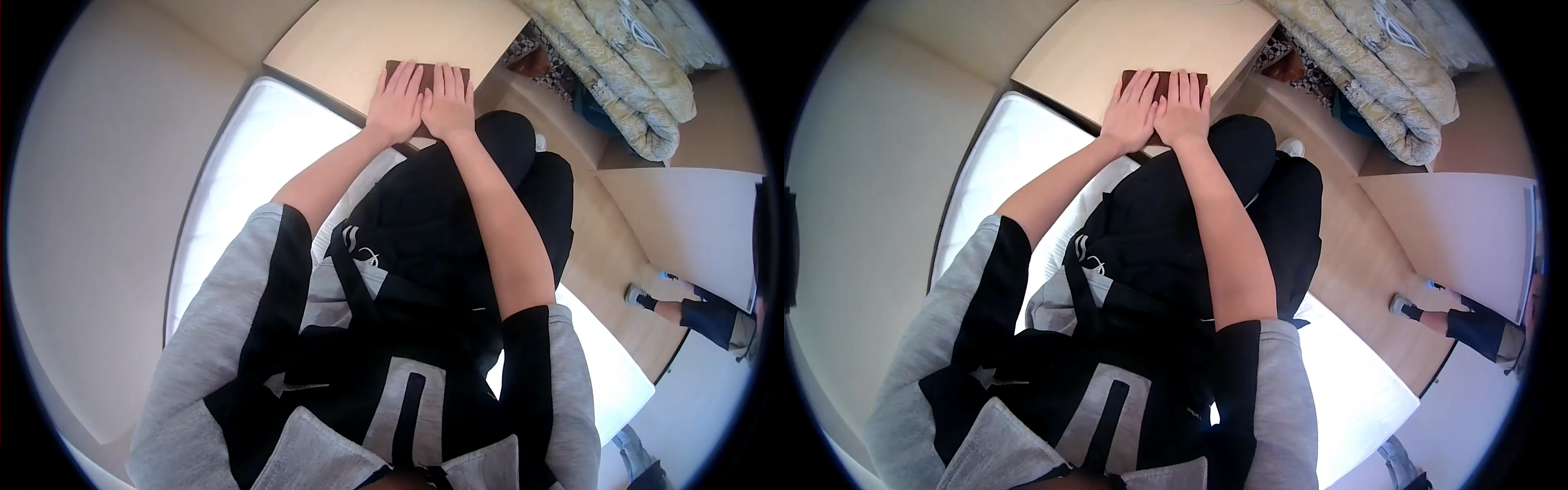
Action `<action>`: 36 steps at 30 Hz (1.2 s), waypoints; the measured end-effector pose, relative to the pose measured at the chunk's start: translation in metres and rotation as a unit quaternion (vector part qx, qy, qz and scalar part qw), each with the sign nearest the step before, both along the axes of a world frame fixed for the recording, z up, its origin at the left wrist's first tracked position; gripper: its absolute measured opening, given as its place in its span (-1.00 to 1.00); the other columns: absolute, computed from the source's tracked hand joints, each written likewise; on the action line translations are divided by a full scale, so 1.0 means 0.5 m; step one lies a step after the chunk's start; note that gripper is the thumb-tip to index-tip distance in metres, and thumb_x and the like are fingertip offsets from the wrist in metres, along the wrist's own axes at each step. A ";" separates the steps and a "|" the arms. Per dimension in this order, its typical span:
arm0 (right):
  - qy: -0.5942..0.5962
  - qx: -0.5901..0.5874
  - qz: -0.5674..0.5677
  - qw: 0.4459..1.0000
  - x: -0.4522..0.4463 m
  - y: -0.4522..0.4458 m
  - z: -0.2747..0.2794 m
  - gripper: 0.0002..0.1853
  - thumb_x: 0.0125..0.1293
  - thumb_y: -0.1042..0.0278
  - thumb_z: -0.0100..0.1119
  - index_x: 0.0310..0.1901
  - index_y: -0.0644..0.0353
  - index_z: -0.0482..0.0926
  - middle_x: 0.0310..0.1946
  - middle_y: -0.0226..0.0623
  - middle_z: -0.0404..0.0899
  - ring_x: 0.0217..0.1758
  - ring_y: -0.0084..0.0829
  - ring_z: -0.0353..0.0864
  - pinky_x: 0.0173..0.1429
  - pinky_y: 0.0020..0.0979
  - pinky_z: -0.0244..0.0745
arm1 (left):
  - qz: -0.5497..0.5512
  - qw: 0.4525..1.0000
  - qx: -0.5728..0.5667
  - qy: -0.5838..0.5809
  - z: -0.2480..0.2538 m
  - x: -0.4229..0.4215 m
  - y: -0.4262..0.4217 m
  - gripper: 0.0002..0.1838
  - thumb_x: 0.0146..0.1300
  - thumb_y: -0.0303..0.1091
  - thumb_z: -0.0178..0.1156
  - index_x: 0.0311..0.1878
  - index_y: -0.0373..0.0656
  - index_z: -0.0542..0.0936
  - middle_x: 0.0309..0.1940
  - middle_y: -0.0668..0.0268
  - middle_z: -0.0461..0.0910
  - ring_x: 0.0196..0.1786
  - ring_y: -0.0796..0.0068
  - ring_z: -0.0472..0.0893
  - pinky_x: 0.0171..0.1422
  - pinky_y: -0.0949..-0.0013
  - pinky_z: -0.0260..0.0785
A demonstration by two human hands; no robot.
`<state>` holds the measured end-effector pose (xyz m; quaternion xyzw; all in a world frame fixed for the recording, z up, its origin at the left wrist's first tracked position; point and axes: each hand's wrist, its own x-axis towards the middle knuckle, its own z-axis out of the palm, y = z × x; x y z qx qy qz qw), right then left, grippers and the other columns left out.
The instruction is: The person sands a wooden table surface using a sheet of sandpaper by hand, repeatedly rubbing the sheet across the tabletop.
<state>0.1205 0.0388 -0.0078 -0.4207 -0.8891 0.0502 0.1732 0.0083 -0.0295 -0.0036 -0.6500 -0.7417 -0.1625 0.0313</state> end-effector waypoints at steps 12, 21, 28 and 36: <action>0.045 0.113 -0.001 0.993 -0.036 0.087 -0.019 -0.41 0.30 0.11 -0.09 0.31 0.22 0.31 0.33 -0.20 0.28 0.45 -0.23 0.15 0.48 -0.03 -0.02 | -0.006 0.999 0.039 -0.008 -0.002 -0.040 0.085 -0.43 0.39 -0.15 -0.20 0.42 -0.13 0.18 0.45 0.22 0.13 0.52 0.31 0.06 0.58 0.09 -0.18; 0.027 0.078 0.012 0.997 -0.060 0.154 -0.005 -0.41 0.35 0.18 -0.14 0.33 0.35 0.23 0.34 -0.02 0.25 0.47 -0.14 0.11 0.56 -0.07 -0.17 | -0.003 0.999 0.034 -0.009 0.007 -0.061 0.158 -0.40 0.34 -0.20 -0.14 0.38 -0.30 0.20 0.41 0.06 0.17 0.51 0.22 0.05 0.58 0.06 -0.22; 0.026 0.084 0.006 0.996 -0.080 0.201 -0.004 -0.43 0.35 0.18 -0.13 0.31 0.35 0.24 0.33 -0.04 0.26 0.46 -0.14 0.12 0.55 -0.07 -0.13 | 0.000 0.999 0.041 -0.006 0.001 -0.083 0.209 -0.40 0.34 -0.20 -0.16 0.39 -0.29 0.19 0.42 0.07 0.16 0.51 0.22 0.06 0.58 0.06 -0.21; 0.033 0.089 0.016 0.995 -0.079 0.217 -0.006 -0.43 0.34 0.19 -0.11 0.31 0.35 0.25 0.34 -0.04 0.26 0.46 -0.13 0.12 0.53 -0.07 -0.08 | 0.001 0.999 0.009 -0.033 0.013 -0.085 0.218 -0.40 0.36 -0.17 -0.19 0.40 -0.28 0.18 0.44 0.08 0.13 0.52 0.25 0.04 0.58 0.10 -0.21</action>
